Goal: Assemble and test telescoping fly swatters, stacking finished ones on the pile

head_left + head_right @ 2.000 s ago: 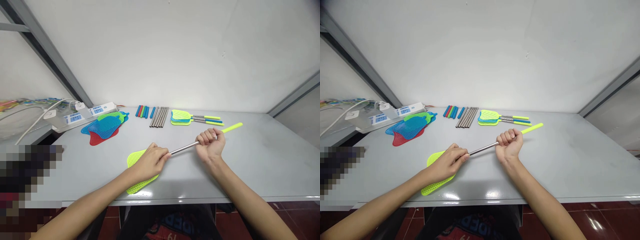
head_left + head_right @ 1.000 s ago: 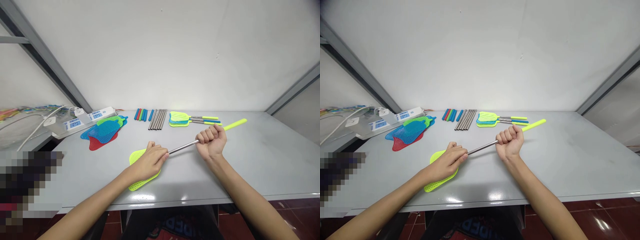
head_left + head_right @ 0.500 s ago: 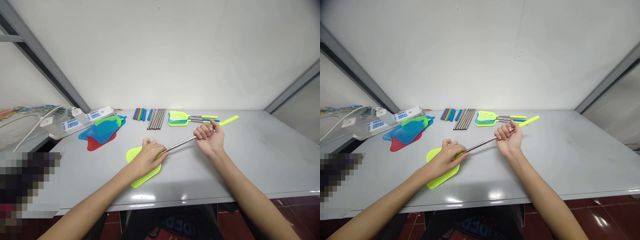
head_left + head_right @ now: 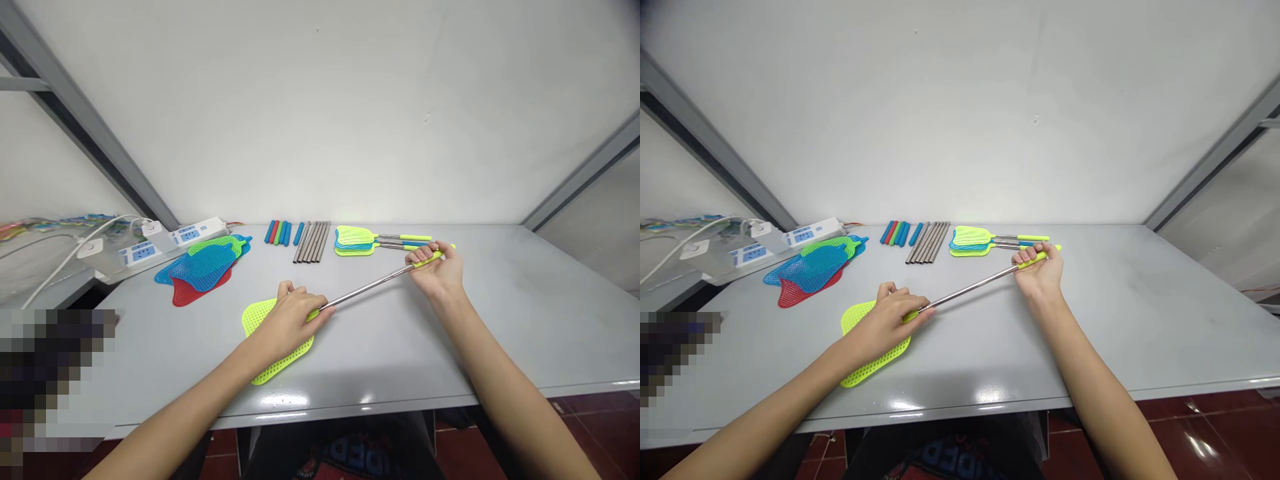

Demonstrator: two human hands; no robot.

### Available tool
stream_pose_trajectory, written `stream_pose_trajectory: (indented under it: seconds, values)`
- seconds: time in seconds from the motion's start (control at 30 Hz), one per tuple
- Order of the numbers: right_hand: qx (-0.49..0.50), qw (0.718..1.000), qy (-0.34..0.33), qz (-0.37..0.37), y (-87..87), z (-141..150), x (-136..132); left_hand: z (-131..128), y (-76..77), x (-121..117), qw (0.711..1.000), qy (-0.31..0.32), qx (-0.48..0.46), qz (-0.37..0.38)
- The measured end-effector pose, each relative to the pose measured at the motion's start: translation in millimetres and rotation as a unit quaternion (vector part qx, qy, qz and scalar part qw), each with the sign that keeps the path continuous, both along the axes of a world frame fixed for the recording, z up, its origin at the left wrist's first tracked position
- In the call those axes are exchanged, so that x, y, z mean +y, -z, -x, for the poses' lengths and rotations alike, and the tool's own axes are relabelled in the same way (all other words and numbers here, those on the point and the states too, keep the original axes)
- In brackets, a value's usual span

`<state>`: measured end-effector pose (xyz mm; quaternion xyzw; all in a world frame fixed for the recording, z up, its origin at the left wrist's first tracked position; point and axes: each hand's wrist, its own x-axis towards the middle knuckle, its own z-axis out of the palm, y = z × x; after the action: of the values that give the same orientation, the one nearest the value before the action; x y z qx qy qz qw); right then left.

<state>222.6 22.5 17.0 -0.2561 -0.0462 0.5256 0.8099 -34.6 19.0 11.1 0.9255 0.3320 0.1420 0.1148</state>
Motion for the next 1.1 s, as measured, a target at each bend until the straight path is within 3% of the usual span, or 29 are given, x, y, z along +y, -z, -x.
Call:
stream_pose_trajectory:
  seconds: [0.27,0.63,1.1]
  values:
    - [0.016,0.999,-0.001,0.05,3.8,-4,3,1,4.8,1,1.0,0.014,0.011,-0.01]
    - [0.011,0.999,-0.027,0.014,4.1,1,-2,0,7.5,-5,0.999,0.029,0.0,0.012]
    - [0.07,0.997,0.014,-0.033,1.9,11,-5,2,8.1,-2,0.999,0.024,0.027,0.027]
